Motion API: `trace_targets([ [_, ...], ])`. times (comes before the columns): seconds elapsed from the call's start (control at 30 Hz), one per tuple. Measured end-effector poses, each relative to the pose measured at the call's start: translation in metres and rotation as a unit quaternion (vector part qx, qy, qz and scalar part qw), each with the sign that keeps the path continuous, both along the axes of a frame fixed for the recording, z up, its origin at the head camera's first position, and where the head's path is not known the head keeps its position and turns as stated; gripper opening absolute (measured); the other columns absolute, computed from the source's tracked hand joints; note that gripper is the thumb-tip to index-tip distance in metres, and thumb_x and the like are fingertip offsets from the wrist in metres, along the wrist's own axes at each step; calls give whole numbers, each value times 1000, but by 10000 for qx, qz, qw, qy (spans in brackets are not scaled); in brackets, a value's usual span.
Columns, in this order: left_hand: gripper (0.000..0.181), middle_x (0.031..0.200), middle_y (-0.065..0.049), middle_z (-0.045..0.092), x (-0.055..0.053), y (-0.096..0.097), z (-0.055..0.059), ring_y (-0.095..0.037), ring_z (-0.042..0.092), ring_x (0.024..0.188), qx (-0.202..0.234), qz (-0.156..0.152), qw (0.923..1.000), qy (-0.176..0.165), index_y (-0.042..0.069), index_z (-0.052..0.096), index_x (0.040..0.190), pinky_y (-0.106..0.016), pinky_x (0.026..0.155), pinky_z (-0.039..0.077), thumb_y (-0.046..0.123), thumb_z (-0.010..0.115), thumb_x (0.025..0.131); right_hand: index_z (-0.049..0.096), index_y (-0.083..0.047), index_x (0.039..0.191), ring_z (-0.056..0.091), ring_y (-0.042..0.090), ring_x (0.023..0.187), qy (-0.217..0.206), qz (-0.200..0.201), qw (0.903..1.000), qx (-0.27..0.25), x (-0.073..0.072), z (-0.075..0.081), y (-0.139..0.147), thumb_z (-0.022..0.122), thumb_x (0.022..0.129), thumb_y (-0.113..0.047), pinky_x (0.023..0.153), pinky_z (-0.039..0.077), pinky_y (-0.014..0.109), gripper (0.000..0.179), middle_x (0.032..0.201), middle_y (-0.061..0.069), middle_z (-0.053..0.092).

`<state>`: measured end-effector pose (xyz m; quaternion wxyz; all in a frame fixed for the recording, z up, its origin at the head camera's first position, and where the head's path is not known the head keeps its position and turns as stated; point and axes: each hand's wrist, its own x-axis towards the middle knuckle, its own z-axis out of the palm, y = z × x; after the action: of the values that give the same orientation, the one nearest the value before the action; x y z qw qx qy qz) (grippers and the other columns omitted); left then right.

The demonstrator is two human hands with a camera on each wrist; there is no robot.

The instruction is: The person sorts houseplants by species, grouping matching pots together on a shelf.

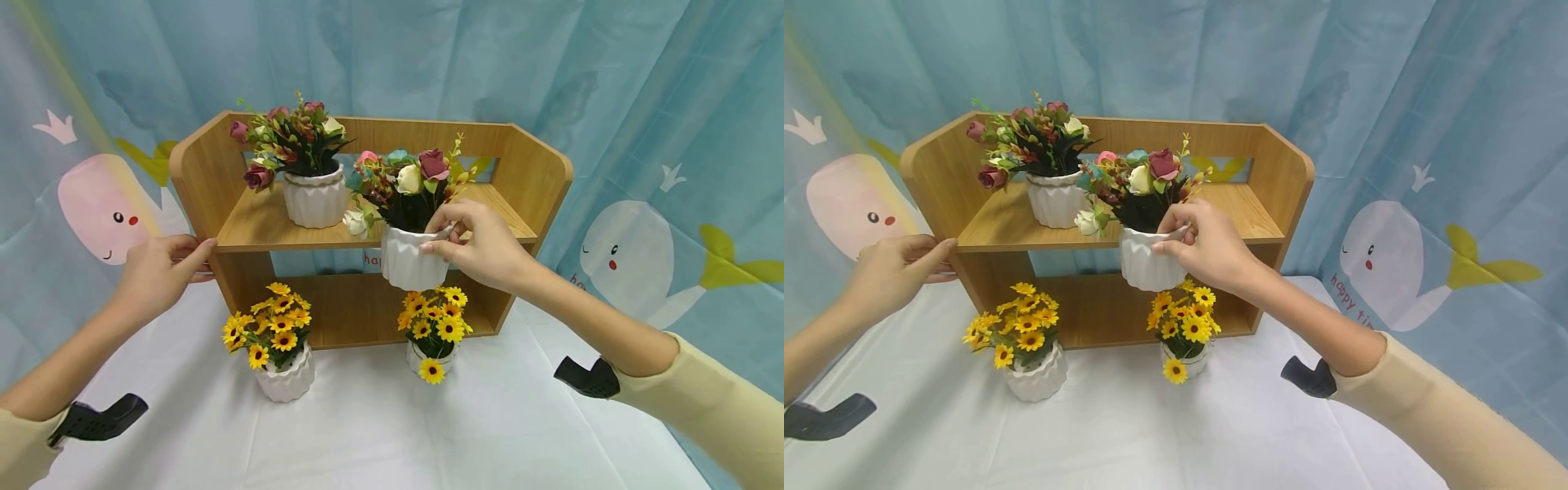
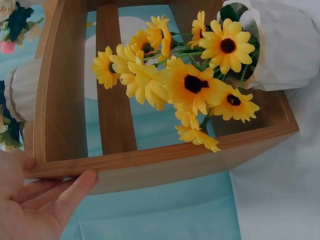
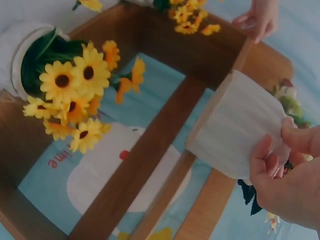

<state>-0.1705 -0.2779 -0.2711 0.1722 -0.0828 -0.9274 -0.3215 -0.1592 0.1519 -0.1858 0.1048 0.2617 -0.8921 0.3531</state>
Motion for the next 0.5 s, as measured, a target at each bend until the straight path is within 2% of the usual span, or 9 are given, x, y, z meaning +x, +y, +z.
trace_targets([
  [0.27,45,109,-44,69,0,2,0,-51,76,86,-20,16,10000,69,-21,65,119,-4,57,47,22,55,112,75,-3,99,62,24,80,-84,-109,9999,-22,-2,19,2,80,95,-12,67,52,27,11,104,14,65],
  [0.5,45,109,-44,68,0,2,0,-51,76,86,-10,5,10000,52,-21,64,119,-4,57,47,22,54,112,75,-3,98,60,24,80,-30,-252,9997,34,-2,32,5,79,96,-12,64,55,23,11,103,13,64],
])
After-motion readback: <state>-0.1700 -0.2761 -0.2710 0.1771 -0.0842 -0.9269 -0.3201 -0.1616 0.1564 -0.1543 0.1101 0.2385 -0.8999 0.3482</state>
